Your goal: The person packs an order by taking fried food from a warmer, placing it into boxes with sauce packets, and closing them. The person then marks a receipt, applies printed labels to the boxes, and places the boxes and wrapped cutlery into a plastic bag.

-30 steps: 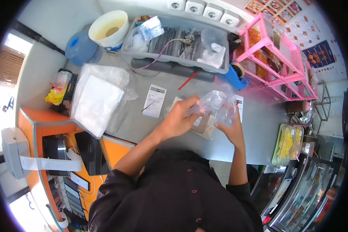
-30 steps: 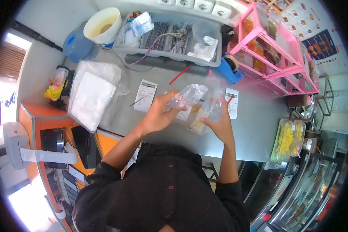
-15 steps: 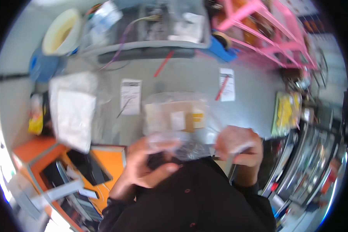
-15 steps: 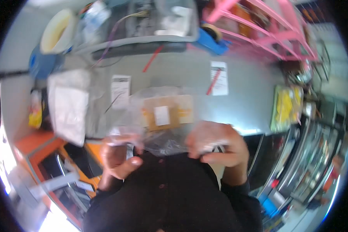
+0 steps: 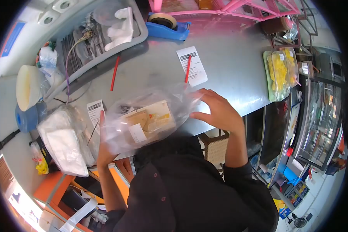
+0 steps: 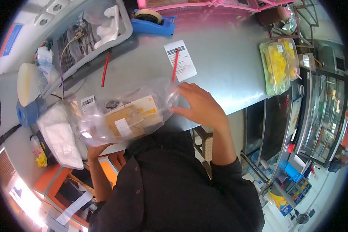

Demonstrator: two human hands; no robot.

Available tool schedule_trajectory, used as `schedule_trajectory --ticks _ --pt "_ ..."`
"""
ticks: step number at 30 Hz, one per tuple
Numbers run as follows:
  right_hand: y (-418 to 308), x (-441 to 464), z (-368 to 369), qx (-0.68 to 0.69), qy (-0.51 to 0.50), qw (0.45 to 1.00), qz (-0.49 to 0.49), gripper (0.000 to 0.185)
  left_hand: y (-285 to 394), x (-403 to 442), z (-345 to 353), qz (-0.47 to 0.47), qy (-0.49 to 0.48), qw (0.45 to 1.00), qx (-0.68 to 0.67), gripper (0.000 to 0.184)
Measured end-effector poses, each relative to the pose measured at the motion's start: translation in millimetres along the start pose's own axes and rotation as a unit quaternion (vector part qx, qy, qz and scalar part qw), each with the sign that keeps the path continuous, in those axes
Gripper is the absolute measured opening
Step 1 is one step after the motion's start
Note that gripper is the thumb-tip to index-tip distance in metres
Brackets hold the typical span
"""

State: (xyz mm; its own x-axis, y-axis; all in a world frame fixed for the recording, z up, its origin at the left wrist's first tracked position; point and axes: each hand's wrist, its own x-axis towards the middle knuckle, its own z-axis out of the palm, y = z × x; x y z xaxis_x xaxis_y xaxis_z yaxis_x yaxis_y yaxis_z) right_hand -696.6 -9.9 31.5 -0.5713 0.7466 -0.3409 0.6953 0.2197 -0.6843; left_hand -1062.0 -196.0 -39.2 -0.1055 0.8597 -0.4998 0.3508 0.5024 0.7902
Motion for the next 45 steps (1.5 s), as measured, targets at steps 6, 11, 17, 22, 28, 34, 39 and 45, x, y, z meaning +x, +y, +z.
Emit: schedule_trajectory --ticks 6,11,17,22,28,34,39,45 --pt "-20.1 10.5 49.4 0.160 0.019 0.978 -0.134 0.027 77.8 18.7 34.8 0.238 0.139 0.945 0.178 0.105" --pt "-75.6 15.2 41.7 0.323 -0.071 0.893 -0.305 0.011 118.1 7.3 29.4 0.235 0.086 0.952 0.175 0.047" --pt "-53.9 33.4 -17.5 0.368 -0.293 0.768 -0.435 0.010 81.2 -35.9 -4.2 0.213 0.213 0.918 -0.259 0.020" --pt "-85.4 62.3 -83.1 0.179 -0.061 0.953 -0.237 0.012 73.1 -69.8 -9.6 0.244 0.174 0.860 -0.413 0.042" --pt "-91.0 263.1 -18.2 -0.048 0.066 0.973 -0.217 0.021 61.1 -74.9 -6.6 0.252 0.102 0.851 -0.449 0.056" --pt "-52.5 352.8 31.6 -0.515 0.113 0.824 -0.205 0.016 76.9 -75.1 -21.7 0.266 0.083 0.852 -0.443 0.059" --pt "-54.3 355.3 3.9 -0.512 0.172 0.796 -0.273 0.009 55.7 -83.3 -19.2 0.224 0.118 0.848 -0.466 0.059" --pt "-95.6 329.1 -34.9 -0.268 0.207 0.911 -0.234 0.014 71.0 -72.7 -19.2 0.248 0.095 0.832 -0.487 0.058"
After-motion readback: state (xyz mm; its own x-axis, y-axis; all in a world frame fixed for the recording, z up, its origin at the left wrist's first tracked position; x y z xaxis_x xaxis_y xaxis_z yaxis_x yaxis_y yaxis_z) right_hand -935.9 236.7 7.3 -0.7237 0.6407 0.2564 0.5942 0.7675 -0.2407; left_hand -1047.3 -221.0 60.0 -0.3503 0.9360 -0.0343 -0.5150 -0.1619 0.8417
